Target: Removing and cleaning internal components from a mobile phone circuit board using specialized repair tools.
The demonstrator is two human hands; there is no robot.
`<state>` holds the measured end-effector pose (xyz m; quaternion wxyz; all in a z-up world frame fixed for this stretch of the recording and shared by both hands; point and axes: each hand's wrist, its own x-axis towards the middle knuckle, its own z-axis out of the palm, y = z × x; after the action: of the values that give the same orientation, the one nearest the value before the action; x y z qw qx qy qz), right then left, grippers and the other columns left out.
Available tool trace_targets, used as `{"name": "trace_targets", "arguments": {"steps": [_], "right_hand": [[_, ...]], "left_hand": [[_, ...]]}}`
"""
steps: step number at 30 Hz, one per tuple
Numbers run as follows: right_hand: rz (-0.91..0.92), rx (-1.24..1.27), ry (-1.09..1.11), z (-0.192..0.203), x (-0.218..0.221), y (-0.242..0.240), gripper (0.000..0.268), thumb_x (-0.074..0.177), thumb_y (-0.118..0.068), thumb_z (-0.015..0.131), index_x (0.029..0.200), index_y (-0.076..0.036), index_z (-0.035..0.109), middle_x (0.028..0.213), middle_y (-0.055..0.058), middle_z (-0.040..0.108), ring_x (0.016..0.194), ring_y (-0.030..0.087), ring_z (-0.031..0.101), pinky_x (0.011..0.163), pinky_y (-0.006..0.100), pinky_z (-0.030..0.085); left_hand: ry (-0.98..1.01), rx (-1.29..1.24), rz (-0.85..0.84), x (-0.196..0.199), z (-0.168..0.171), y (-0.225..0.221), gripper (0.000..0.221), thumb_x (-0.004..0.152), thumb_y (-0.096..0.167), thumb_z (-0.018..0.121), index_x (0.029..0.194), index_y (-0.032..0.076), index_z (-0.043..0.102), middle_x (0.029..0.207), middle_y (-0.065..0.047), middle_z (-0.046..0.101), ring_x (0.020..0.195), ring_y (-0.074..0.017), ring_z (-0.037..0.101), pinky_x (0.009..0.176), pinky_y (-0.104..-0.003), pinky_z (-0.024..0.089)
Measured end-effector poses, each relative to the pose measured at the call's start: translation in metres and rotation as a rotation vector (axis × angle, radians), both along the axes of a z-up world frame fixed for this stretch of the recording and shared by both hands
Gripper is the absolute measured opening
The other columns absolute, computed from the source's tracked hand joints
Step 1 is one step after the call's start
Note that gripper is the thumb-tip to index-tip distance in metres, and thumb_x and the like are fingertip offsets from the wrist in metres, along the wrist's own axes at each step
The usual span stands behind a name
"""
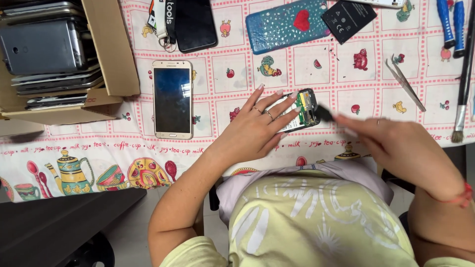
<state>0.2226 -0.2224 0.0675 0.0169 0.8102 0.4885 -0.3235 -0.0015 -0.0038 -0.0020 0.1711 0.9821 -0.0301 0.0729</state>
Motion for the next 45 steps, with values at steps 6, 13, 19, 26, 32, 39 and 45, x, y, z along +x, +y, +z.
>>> {"name": "trace_targets", "arguments": {"steps": [6,13,19,26,32,39,45], "right_hand": [[0.14,0.537,-0.18,-0.041,0.005,0.021,0.05,0.102,-0.009,0.056,0.151,-0.021,0.061,0.115,0.006,0.077,0.09,0.031,0.073,0.07,0.046,0.054],[0.151,0.272,-0.164,-0.035,-0.002,0.012,0.061,0.095,-0.012,0.055,0.153,-0.029,0.052,0.104,0.004,0.073,0.08,0.036,0.07,0.058,0.052,0.051],[0.187,0.094,-0.144,-0.019,-0.009,-0.007,0.064,0.093,-0.02,0.055,0.154,-0.039,0.046,0.106,-0.003,0.07,0.077,0.034,0.072,0.059,0.05,0.051],[-0.006,-0.025,-0.02,0.001,0.004,-0.008,0.052,0.092,-0.029,0.058,0.14,-0.049,0.061,0.129,-0.012,0.073,0.102,0.023,0.076,0.077,0.041,0.057],[-0.501,0.339,0.674,-0.04,0.015,-0.012,0.044,0.105,-0.008,0.05,0.145,-0.016,0.066,0.065,0.005,0.048,0.059,0.015,0.038,0.052,0.028,0.034],[-0.522,0.382,0.872,-0.048,0.03,-0.013,0.048,0.105,-0.016,0.044,0.152,-0.015,0.056,0.06,0.007,0.04,0.049,0.015,0.033,0.041,0.025,0.028],[-0.586,0.344,0.908,-0.047,0.03,-0.012,0.048,0.106,-0.015,0.043,0.152,-0.016,0.056,0.06,0.007,0.037,0.049,0.014,0.03,0.041,0.025,0.023]], "left_hand": [[0.007,0.002,0.003,0.001,-0.003,0.0,0.054,0.098,0.03,0.066,0.148,0.015,0.052,0.163,-0.009,0.041,0.144,-0.035,0.045,0.125,-0.06,0.027],[0.02,-0.001,-0.002,0.002,-0.003,0.0,0.054,0.097,0.031,0.064,0.148,0.015,0.052,0.161,-0.01,0.043,0.146,-0.0347,0.043,0.124,-0.061,0.026],[0.021,-0.014,0.003,0.004,-0.003,0.0,0.051,0.1,0.03,0.06,0.148,0.014,0.052,0.161,-0.009,0.043,0.146,-0.0341,0.042,0.125,-0.061,0.024],[0.024,-0.067,-0.001,0.003,0.001,0.001,0.052,0.096,0.025,0.062,0.145,0.009,0.052,0.16,-0.012,0.044,0.148,-0.0339,0.041,0.126,-0.059,0.024],[-0.045,-0.175,-0.017,0.005,0.002,0.001,0.032,0.094,0.018,0.066,0.121,0.005,0.056,0.149,-0.024,0.048,0.135,-0.0435,0.051,0.123,-0.064,0.025],[-0.095,0.105,-0.011,0.011,-0.008,-0.018,0.047,0.102,0.033,0.065,0.144,0.016,0.055,0.153,-0.01,0.053,0.138,-0.0377,0.051,0.119,-0.069,0.03],[-0.054,0.199,0.024,0.016,-0.011,-0.027,0.061,0.103,0.055,0.069,0.151,0.024,0.05,0.16,-0.006,0.045,0.15,-0.0397,0.04,0.117,-0.071,0.032]]}}
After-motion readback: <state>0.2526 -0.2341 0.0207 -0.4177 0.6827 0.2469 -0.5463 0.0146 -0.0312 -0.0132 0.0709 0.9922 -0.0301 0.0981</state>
